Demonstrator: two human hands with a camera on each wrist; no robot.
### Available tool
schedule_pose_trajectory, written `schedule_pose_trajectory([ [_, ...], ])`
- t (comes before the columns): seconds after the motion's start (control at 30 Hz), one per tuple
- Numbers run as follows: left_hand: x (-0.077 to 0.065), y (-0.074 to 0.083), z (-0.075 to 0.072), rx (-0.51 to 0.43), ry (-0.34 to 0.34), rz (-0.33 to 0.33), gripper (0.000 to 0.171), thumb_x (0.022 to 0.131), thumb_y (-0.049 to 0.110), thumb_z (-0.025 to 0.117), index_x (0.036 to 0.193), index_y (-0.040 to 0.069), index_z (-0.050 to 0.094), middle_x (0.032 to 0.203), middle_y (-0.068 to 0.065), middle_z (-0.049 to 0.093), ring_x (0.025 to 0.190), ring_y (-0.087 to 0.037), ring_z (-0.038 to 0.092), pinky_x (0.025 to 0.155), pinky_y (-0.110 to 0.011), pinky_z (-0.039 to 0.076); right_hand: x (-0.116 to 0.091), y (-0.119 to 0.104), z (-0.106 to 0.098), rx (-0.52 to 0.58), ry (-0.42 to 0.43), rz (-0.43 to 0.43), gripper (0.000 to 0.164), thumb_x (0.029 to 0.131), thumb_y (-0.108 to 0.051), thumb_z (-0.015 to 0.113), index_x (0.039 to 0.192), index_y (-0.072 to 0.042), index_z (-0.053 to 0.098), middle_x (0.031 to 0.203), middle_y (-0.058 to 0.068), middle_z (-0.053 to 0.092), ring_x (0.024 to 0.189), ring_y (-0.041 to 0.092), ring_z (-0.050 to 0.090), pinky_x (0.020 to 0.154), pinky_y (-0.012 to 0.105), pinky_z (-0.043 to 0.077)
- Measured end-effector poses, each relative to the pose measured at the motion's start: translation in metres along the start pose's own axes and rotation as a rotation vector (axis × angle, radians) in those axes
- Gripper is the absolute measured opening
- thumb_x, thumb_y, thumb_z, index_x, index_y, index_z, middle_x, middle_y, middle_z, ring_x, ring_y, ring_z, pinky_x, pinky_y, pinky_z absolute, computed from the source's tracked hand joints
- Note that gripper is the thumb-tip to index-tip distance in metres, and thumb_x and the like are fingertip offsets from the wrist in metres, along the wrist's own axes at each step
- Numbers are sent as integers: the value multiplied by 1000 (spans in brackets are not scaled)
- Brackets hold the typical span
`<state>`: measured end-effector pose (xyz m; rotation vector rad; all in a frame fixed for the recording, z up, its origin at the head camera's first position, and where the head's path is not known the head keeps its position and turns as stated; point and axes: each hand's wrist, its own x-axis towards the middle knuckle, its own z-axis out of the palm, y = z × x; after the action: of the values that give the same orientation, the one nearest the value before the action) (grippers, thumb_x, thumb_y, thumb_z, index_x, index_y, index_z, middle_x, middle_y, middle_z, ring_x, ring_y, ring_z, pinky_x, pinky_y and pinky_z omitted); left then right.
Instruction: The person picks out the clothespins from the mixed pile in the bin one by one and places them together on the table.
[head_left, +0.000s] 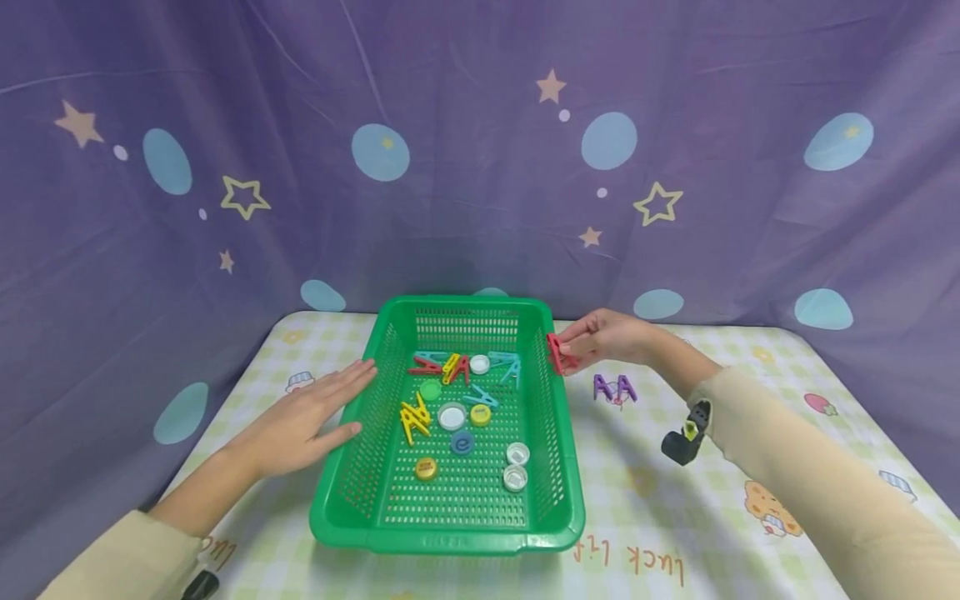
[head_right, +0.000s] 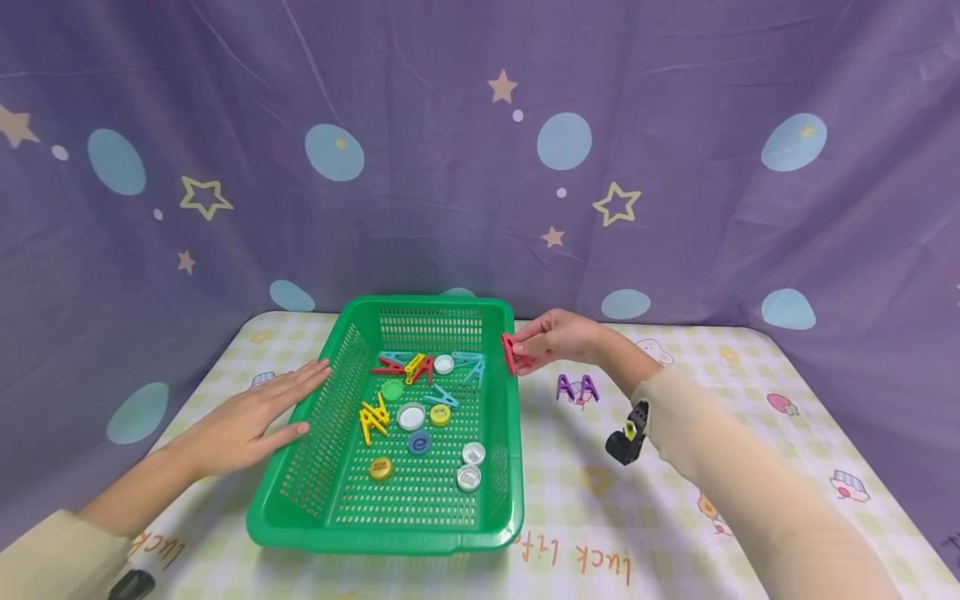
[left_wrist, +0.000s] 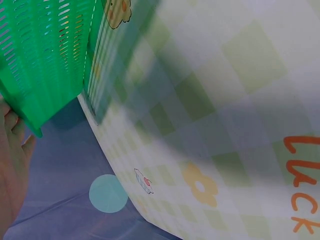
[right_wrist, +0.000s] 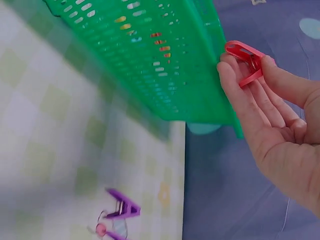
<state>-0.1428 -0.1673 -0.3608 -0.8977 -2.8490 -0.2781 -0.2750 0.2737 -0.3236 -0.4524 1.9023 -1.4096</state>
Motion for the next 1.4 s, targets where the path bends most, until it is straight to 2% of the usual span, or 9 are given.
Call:
schedule_pose_trajectory([
  [0.23,0,0,1,-1,3,-3,68,95,38,56,153,15,28,159,-9,29,142,-36,36,112,-55,34,-14,20,-18,46,-9,-7,33,95,-1,54,124,15,55,94,2,76,91,17,72,91,36,57],
  [0.4,0,0,0,0,7,-2,68,95,38,56,153,15,29,159,-9,29,142,-35,36,111,-54,34,-23,36,-30,84,-23,5,23,96,-1,52,113,-2,67,97,0,76,94,16,72,90,32,57],
  [0.5,0,0,1,-1,8,-3,68,95,38,56,153,15,28,159,-9,29,142,-35,36,112,-54,34,-28,44,-34,104,-15,25,22,96,-2,52,109,-5,69,97,-1,76,93,15,72,90,31,57],
  [0.63,0,0,1,-7,7,-5,68,95,38,57,153,15,29,159,-10,29,142,-35,36,111,-55,35,-35,54,-38,127,16,47,23,95,-3,55,115,3,65,96,0,76,91,14,72,91,31,56],
  [0.73,1,0,1,-13,4,-7,68,95,39,56,153,15,28,159,-10,29,142,-36,36,111,-56,35,-39,64,-40,136,39,63,25,95,-4,55,117,3,64,96,-1,76,91,12,72,90,29,56],
  [0.97,1,-1,-1,-14,6,-5,69,94,38,57,153,16,28,159,-11,29,142,-36,37,111,-56,35,-47,87,-48,202,98,97,38,96,-1,52,130,15,49,97,2,74,94,15,71,94,33,55],
  [1.23,2,0,-2,-21,-10,-14,69,95,39,57,153,16,29,159,-9,29,142,-35,37,110,-56,35,-57,105,-58,242,206,133,53,96,-2,53,140,20,31,96,0,73,91,13,71,91,32,56],
  [1.3,1,0,-2,-24,-13,-18,69,95,39,57,153,16,28,159,-9,29,142,-35,36,110,-56,35,-59,108,-60,233,216,133,54,96,-3,54,140,19,32,96,-1,74,91,13,72,91,31,56],
  [1.4,1,0,-1,-25,-15,-23,69,95,40,57,153,17,27,159,-9,28,142,-35,36,110,-57,35,-61,111,-62,242,235,133,44,94,-3,56,135,12,47,96,-3,75,91,11,72,90,29,57],
])
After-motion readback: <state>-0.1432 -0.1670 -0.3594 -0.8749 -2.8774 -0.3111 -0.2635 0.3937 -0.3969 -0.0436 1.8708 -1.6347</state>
